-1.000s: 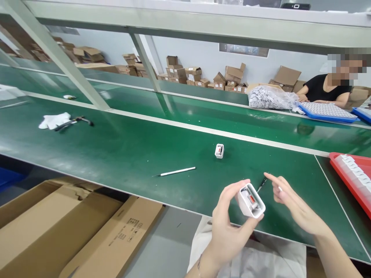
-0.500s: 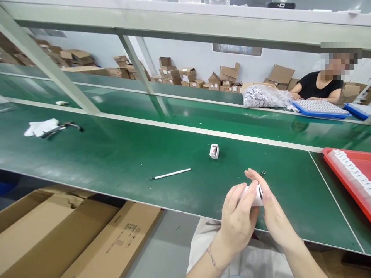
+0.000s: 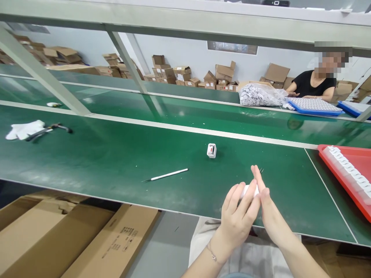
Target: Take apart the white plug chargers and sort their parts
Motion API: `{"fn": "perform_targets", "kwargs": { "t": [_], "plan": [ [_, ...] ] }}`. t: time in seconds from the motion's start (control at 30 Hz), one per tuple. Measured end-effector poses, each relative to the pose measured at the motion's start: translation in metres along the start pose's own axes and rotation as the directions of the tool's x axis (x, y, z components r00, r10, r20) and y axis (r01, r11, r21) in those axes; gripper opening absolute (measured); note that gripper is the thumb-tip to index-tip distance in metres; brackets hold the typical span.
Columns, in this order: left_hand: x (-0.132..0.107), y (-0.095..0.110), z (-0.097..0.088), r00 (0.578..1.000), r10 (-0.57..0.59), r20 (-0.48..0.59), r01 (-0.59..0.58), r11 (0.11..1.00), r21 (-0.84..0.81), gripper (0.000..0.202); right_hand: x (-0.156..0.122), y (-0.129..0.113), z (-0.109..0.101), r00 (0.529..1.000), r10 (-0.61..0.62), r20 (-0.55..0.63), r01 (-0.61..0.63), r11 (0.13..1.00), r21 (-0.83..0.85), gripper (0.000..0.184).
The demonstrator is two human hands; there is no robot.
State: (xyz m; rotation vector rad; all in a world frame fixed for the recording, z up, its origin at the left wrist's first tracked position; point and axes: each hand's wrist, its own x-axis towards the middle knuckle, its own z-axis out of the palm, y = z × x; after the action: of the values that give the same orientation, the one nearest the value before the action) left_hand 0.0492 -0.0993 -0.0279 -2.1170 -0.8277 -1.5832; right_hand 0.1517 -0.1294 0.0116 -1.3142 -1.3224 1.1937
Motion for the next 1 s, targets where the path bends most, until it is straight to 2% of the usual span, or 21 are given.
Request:
{"fn": "perform_targets", "kwargs": {
  "t": [0.1, 0.23, 0.37, 0.47, 0.57, 0.63, 0.67, 0.7, 0.77, 0.83, 0.87, 0.93, 1.0],
  "plan": [
    [0.003, -0.004, -0.002, 0.999, 0.042, 0.007, -0.043, 0.998, 0.048, 0.026, 0.0, -0.007, -0.001, 0.996, 0.072, 0.046, -0.079, 0.985, 0.155, 0.068],
    [0.006, -0.014, -0.007, 0.999, 0.048, -0.011, -0.048, 0.999, 0.005, 0.025, -0.003, -0.016, -0.011, 0.992, 0.032, 0.122, -0.066, 0.957, 0.282, 0.066],
    [0.005, -0.02, -0.012, 0.998, -0.052, -0.045, 0.043, 0.982, -0.183, 0.042, -0.003, -0.011, -0.017, 0.994, 0.048, 0.102, -0.077, 0.949, 0.306, 0.054],
    [0.003, -0.017, -0.013, 0.99, -0.121, -0.071, 0.098, 0.96, -0.26, 0.058, -0.001, 0.002, -0.012, 0.984, 0.09, 0.156, -0.139, 0.929, 0.343, 0.049],
    [0.002, -0.012, -0.013, 0.987, -0.149, -0.061, 0.122, 0.94, -0.318, 0.064, 0.002, 0.014, -0.007, 0.98, 0.005, 0.197, -0.09, 0.9, 0.427, 0.049],
    [0.003, -0.01, -0.015, 0.978, -0.203, 0.039, 0.201, 0.887, -0.416, 0.059, 0.003, 0.018, -0.01, 0.99, -0.056, 0.126, 0.002, 0.92, 0.391, 0.047],
    [0.004, -0.01, -0.017, 0.96, -0.254, 0.118, 0.279, 0.834, -0.477, 0.055, 0.003, 0.018, -0.013, 0.993, -0.084, 0.078, 0.053, 0.942, 0.331, 0.045],
    [0.006, -0.011, -0.019, 0.923, -0.322, 0.21, 0.384, 0.758, -0.527, 0.053, 0.003, 0.017, -0.018, 0.993, -0.116, 0.038, 0.103, 0.963, 0.25, 0.043],
    [0.01, -0.014, -0.024, 0.798, -0.444, 0.407, 0.602, 0.561, -0.568, 0.058, 0.002, 0.013, -0.029, 0.98, -0.2, 0.011, 0.199, 0.979, 0.048, 0.042],
    [0.015, -0.017, -0.029, 0.677, -0.45, 0.582, 0.735, 0.381, -0.561, 0.055, 0.0, 0.006, -0.04, 0.958, -0.277, 0.075, 0.286, 0.946, -0.154, 0.043],
    [0.018, -0.019, -0.03, 0.642, -0.42, 0.641, 0.766, 0.316, -0.56, 0.051, -0.001, 0.003, -0.044, 0.945, -0.304, 0.124, 0.325, 0.916, -0.235, 0.044],
    [0.022, -0.021, -0.03, 0.628, -0.374, 0.682, 0.775, 0.22, -0.593, 0.045, -0.004, -0.002, -0.05, 0.92, -0.329, 0.214, 0.386, 0.857, -0.34, 0.046],
    [0.024, -0.019, -0.027, 0.64, -0.41, 0.651, 0.752, 0.155, -0.641, 0.049, -0.006, -0.003, -0.051, 0.89, -0.375, 0.262, 0.45, 0.817, -0.361, 0.049]
  ]
}}
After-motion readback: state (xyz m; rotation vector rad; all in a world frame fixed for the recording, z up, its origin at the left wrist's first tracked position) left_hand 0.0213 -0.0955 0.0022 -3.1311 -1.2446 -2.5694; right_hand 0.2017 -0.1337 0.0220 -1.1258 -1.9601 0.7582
